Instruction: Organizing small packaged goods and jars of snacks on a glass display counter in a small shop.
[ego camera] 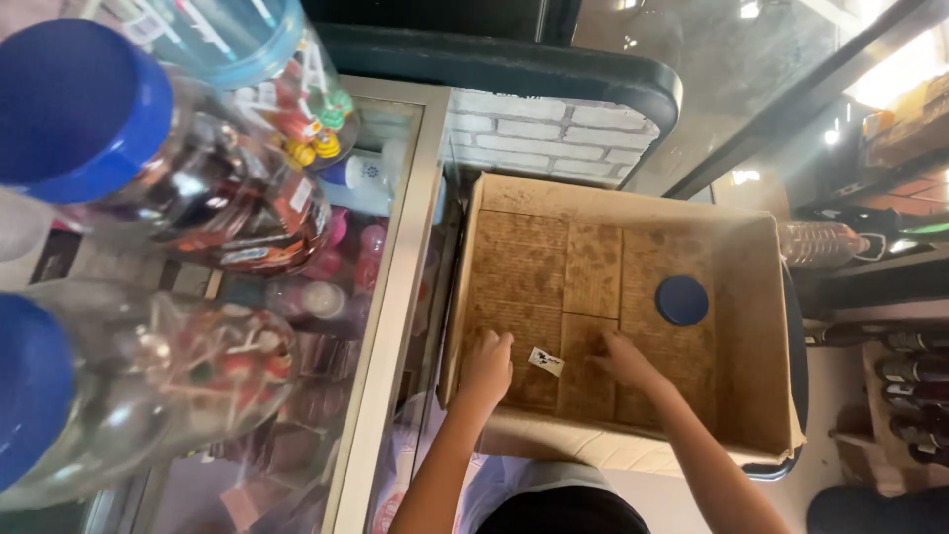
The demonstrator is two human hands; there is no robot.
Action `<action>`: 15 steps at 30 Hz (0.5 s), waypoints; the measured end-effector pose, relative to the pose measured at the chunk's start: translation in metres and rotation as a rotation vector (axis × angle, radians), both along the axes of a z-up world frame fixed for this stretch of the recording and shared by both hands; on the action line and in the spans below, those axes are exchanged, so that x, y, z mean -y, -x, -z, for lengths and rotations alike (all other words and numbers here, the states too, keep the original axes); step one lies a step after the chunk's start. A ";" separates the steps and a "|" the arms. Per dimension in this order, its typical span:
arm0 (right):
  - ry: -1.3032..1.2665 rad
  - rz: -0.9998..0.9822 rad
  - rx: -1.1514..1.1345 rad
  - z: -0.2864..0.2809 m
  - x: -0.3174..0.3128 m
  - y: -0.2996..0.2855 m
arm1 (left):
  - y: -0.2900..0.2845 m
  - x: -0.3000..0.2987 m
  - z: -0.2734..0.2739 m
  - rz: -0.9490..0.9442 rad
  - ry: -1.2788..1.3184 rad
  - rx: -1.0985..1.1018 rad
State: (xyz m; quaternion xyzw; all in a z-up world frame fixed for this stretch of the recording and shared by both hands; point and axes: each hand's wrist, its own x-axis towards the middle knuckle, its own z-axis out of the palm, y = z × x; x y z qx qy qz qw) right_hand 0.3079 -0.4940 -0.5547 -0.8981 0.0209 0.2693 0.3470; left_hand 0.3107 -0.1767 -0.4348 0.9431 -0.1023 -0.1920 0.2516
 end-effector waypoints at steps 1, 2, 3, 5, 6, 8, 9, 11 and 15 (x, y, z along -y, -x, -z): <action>0.000 0.001 -0.009 0.000 -0.014 -0.001 | -0.004 0.004 0.026 0.001 0.000 -0.009; 0.045 -0.062 0.058 0.000 -0.029 -0.002 | -0.007 0.009 0.052 0.085 -0.186 0.015; 0.088 -0.128 0.126 -0.001 -0.043 -0.003 | -0.010 0.013 0.078 0.171 -0.372 0.042; 0.091 -0.164 0.089 -0.031 -0.072 -0.003 | -0.008 0.015 0.112 0.200 -0.501 -0.028; 0.096 -0.201 0.058 -0.047 -0.086 -0.005 | -0.008 0.016 0.128 0.225 -0.631 -0.091; 0.133 -0.221 0.091 -0.045 -0.091 -0.002 | -0.014 0.017 0.105 0.361 -0.782 -0.206; 0.170 -0.241 0.128 -0.044 -0.095 -0.001 | -0.017 0.016 0.093 0.497 -0.932 -0.320; 0.224 -0.310 0.092 -0.023 -0.096 0.002 | -0.009 0.014 0.157 0.441 -0.880 -0.304; 0.224 -0.472 0.225 0.054 -0.089 0.026 | -0.003 0.016 0.196 0.387 -0.824 -0.378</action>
